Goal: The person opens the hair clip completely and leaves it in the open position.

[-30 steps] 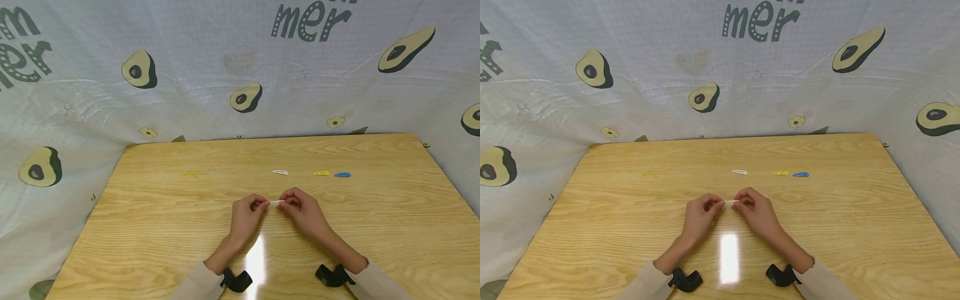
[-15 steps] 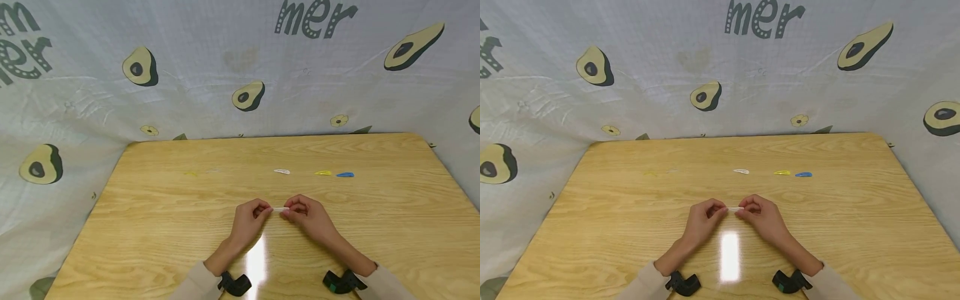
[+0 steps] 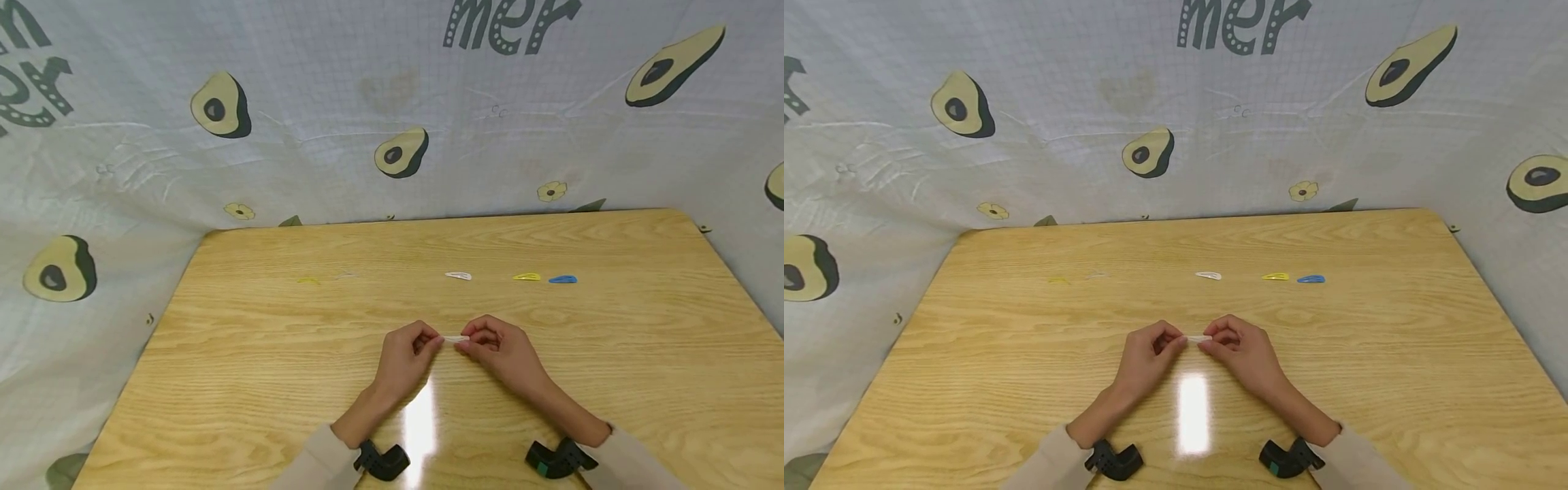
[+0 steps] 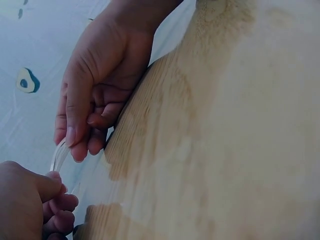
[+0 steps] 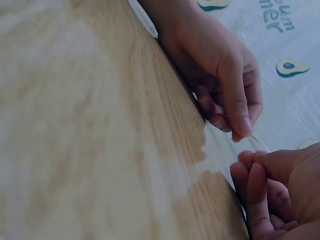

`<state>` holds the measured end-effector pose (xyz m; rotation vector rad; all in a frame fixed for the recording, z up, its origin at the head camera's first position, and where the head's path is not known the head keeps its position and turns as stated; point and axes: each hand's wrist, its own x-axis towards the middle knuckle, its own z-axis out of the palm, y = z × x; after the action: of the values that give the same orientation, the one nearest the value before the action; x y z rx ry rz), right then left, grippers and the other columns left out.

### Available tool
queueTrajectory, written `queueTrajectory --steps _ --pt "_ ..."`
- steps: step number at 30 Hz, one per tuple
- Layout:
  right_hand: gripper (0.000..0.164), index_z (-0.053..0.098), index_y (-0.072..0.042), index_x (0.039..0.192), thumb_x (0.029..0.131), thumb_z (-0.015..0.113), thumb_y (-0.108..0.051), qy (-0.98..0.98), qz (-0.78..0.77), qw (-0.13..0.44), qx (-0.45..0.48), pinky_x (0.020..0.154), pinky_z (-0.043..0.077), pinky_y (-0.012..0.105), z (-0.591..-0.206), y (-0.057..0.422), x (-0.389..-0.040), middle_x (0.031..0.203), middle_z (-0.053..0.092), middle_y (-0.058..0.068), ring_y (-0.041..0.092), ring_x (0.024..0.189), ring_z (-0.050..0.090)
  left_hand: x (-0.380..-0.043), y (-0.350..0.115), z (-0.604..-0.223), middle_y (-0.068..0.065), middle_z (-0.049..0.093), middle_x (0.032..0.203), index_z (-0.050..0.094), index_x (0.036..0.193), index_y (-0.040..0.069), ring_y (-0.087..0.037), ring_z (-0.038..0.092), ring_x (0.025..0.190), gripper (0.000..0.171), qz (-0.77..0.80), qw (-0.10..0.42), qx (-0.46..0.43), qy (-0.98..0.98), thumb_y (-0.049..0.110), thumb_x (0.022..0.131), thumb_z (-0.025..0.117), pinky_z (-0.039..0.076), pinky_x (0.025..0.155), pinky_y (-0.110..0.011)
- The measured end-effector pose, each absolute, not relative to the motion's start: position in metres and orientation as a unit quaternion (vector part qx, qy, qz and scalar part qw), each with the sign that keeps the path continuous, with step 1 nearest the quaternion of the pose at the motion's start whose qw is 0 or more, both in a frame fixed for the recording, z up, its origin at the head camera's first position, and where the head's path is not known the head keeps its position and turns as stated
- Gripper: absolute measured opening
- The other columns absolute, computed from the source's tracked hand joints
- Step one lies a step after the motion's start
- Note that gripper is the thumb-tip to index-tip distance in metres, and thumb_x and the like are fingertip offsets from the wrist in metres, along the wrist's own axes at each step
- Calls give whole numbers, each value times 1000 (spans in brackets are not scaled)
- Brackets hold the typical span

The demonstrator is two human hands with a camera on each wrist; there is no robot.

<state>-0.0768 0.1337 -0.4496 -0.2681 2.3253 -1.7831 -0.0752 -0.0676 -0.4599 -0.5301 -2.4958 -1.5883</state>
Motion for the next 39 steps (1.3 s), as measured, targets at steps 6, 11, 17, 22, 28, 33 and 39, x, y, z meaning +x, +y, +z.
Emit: queueTrajectory --steps 6,11,17,22,28,33,39 --pt "24 64 -10 97 84 75 -26 791 -600 84 -79 57 49 26 -450 132 -76 79 69 2 18 64 64 -75 -68 -458 5 56 62 67 82 6 -2 41 49 6 -522 66 -179 -831 6 88 69 38 45 -20" --pt "20 64 -5 97 85 74 -17 796 -596 86 -65 58 49 25 -442 130 -74 80 70 7 19 66 65 -74 -68 -457 7 49 58 66 81 7 -3 39 48 8 -519 66 -185 -832 5 88 68 36 43 -19" --pt "15 65 -2 96 86 72 -10 807 -582 80 -59 58 49 24 -433 127 -71 80 70 10 22 66 65 -74 -68 -458 6 47 57 65 80 8 0 37 48 10 -514 74 -194 -832 6 88 69 34 44 -17" --pt "19 65 -5 94 84 75 -19 804 -586 74 -60 58 49 24 -440 128 -72 78 70 4 17 65 65 -75 -68 -459 7 47 57 64 78 8 0 36 49 11 -501 83 -203 -837 5 87 69 33 44 -17" --pt "22 66 -6 91 83 77 -23 802 -590 58 -71 56 49 25 -446 128 -72 75 70 2 16 63 65 -74 -68 -460 9 44 57 62 76 9 0 35 49 13 -483 83 -200 -848 5 86 70 32 45 -17" --pt "18 66 -7 90 83 76 -20 808 -582 46 -79 55 50 25 -447 128 -72 74 70 0 15 62 65 -74 -68 -459 9 44 57 63 77 9 0 36 50 13 -482 82 -201 -849 5 86 70 32 45 -17" --pt "16 66 -8 90 83 76 -18 808 -583 39 -80 55 50 25 -447 128 -71 74 69 0 15 63 65 -74 -68 -459 8 45 58 62 77 9 0 36 50 13 -480 85 -207 -848 4 87 69 31 45 -16"
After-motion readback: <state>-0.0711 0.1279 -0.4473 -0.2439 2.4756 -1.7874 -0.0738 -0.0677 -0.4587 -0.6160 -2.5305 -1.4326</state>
